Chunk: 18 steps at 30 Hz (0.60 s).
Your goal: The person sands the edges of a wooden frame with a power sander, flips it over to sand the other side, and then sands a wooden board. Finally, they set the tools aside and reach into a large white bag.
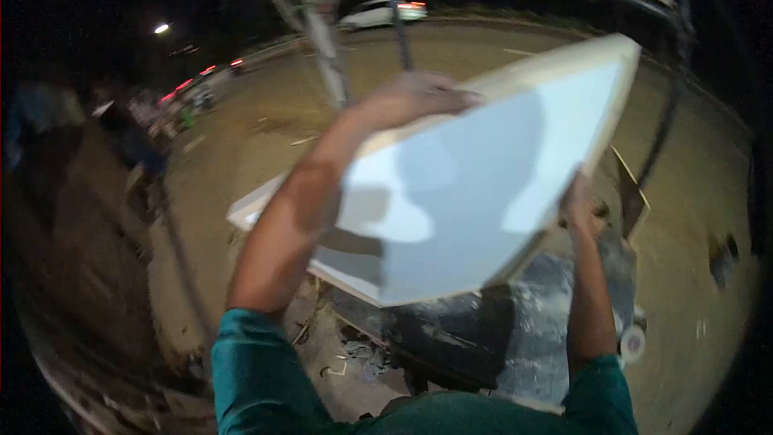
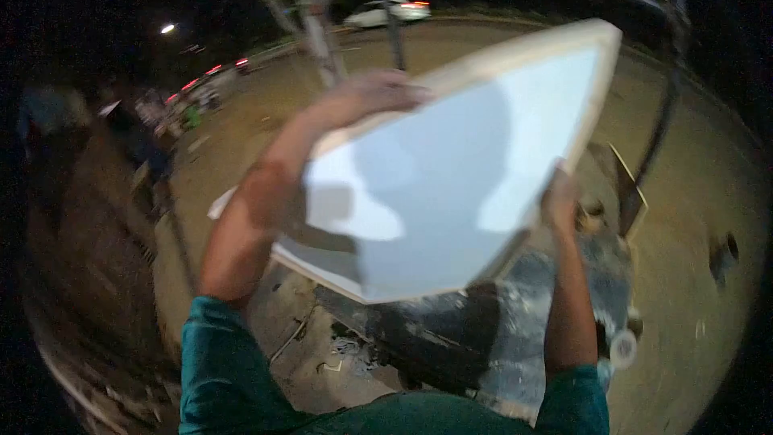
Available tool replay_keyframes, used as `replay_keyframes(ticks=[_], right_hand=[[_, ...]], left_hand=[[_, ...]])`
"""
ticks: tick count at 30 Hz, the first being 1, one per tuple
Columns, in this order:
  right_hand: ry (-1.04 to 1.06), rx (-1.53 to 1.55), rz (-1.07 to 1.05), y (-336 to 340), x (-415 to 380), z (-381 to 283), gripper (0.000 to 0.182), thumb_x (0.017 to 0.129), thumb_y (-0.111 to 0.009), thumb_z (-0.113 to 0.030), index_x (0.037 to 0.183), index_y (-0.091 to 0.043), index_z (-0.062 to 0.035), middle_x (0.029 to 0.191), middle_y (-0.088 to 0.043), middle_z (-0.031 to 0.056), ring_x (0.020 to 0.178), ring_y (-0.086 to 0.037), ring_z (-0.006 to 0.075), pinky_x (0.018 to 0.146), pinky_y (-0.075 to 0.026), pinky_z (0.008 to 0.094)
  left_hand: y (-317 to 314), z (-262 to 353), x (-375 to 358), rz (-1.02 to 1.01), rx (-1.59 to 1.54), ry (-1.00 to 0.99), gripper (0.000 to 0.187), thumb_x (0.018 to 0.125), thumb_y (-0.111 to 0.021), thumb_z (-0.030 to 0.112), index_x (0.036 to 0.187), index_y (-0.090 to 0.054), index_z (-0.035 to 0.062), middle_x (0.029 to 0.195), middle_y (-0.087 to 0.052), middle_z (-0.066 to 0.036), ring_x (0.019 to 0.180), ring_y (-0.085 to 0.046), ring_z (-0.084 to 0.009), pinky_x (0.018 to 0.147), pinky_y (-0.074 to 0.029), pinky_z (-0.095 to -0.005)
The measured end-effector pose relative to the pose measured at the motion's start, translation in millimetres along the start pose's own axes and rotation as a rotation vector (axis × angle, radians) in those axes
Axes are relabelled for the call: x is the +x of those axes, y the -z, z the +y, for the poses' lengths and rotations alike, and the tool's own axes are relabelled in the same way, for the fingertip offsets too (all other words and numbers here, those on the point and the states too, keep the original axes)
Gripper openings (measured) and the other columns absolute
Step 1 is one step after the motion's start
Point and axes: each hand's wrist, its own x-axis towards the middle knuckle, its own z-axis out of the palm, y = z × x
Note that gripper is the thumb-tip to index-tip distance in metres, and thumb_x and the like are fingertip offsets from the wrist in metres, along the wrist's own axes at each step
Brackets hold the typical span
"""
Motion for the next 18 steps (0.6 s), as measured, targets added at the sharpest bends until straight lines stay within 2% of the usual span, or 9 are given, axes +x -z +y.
replay_keyframes(ticks=[3, 4, 5, 6, 8, 10, 11, 13, 18], right_hand=[[0.011, 0.045, -0.054, 13.7, -56.8, -4.6, 0.057, 0.089, -0.052, -0.032, 0.135, -0.034, -0.0041, 0.116, -0.052, 0.0179, 0.106, -0.051, 0.0263, 0.087, -0.045, 0.0384], [0.044, 0.098, -0.102, 20.7, -74.8, 3.7, 0.064, 0.086, -0.060, -0.030, 0.138, -0.031, -0.0066, 0.121, -0.050, 0.0185, 0.111, -0.049, 0.0262, 0.089, -0.044, 0.0395], [0.321, -0.102, -0.022, 24.5, -87.0, 42.6, 0.062, 0.087, -0.059, -0.036, 0.136, -0.034, -0.0053, 0.121, -0.050, 0.0182, 0.113, -0.048, 0.0272, 0.092, -0.042, 0.0412], [0.299, -0.215, 0.006, 33.5, -112.8, 57.7, 0.058, 0.086, -0.062, -0.033, 0.130, -0.041, -0.0036, 0.116, -0.053, 0.0166, 0.109, -0.051, 0.0280, 0.092, -0.042, 0.0402], [0.295, -0.201, -0.028, 60.5, -164.2, 81.4, 0.036, 0.085, -0.063, -0.022, 0.113, -0.056, -0.0013, 0.102, -0.058, 0.0166, 0.095, -0.057, 0.0253, 0.083, -0.045, 0.0356], [0.188, -0.234, 0.023, 93.2, -213.1, 115.7, 0.031, 0.085, -0.063, -0.020, 0.109, -0.057, -0.0016, 0.096, -0.059, 0.0154, 0.088, -0.059, 0.0236, 0.077, -0.047, 0.0344], [0.130, -0.245, 0.029, 111.6, -235.1, 129.0, 0.026, 0.085, -0.062, -0.018, 0.105, -0.058, -0.0018, 0.091, -0.060, 0.0142, 0.082, -0.061, 0.0218, 0.071, -0.048, 0.0332], [0.080, -0.220, 0.214, 145.2, -277.7, 155.4, 0.020, 0.085, -0.061, -0.015, 0.101, -0.058, -0.0022, 0.085, -0.061, 0.0124, 0.071, -0.061, 0.0206, 0.062, -0.048, 0.0316], [-0.235, -0.582, 0.584, 225.7, -324.5, 169.4, 0.036, 0.082, -0.066, -0.029, 0.103, -0.055, -0.0015, 0.085, -0.057, 0.0145, 0.082, -0.058, 0.0298, 0.071, -0.047, 0.0385]], left_hand=[[4.0, -18.2, 13.7, -0.099, -0.223, -0.007, 0.030, 0.089, -0.058, 0.025, 0.103, -0.059, -0.0018, 0.108, -0.063, -0.010, 0.108, -0.056, -0.0191, 0.094, -0.044, -0.0315], [-1.1, -12.4, 3.9, -0.042, -0.300, -0.094, 0.033, 0.091, -0.055, 0.029, 0.104, -0.058, -0.0019, 0.113, -0.060, -0.012, 0.108, -0.056, -0.0194, 0.096, -0.044, -0.0334], [-6.3, 12.2, 6.3, 0.032, -0.059, 0.175, 0.034, 0.091, -0.053, 0.031, 0.103, -0.059, -0.0001, 0.108, -0.061, -0.010, 0.103, -0.057, -0.0180, 0.095, -0.044, -0.0335], [-4.5, -30.4, 12.5, 0.162, -0.415, 0.107, 0.030, 0.091, -0.054, 0.031, 0.099, -0.060, 0.0032, 0.098, -0.060, -0.004, 0.095, -0.056, -0.0149, 0.090, -0.044, -0.0313], [12.5, -35.3, 24.9, -0.031, -0.128, 0.125, 0.029, 0.090, -0.054, 0.031, 0.096, -0.058, 0.0027, 0.093, -0.057, -0.001, 0.091, -0.052, -0.0112, 0.089, -0.040, -0.0278], [1.3, -30.9, 16.1, 0.185, -0.203, 0.190, 0.036, 0.087, -0.057, 0.037, 0.099, -0.059, 0.0034, 0.095, -0.057, -0.001, 0.091, -0.050, -0.0112, 0.085, -0.039, -0.0267], [19.2, -33.1, 20.9, -0.054, -0.143, 0.233, 0.040, 0.086, -0.056, 0.039, 0.104, -0.059, 0.0028, 0.098, -0.057, -0.002, 0.094, -0.049, -0.0123, 0.086, -0.038, -0.0264], [7.6, -26.6, 11.2, 0.193, -0.121, 0.313, 0.047, 0.087, -0.055, 0.041, 0.110, -0.057, 0.0003, 0.106, -0.056, -0.006, 0.098, -0.049, -0.0148, 0.090, -0.036, -0.0271], [18.6, -52.2, 18.0, 0.242, 0.002, 0.329, 0.058, 0.087, -0.053, 0.048, 0.118, -0.054, 0.0001, 0.118, -0.052, -0.012, 0.109, -0.048, -0.0215, 0.097, -0.034, -0.0325]])
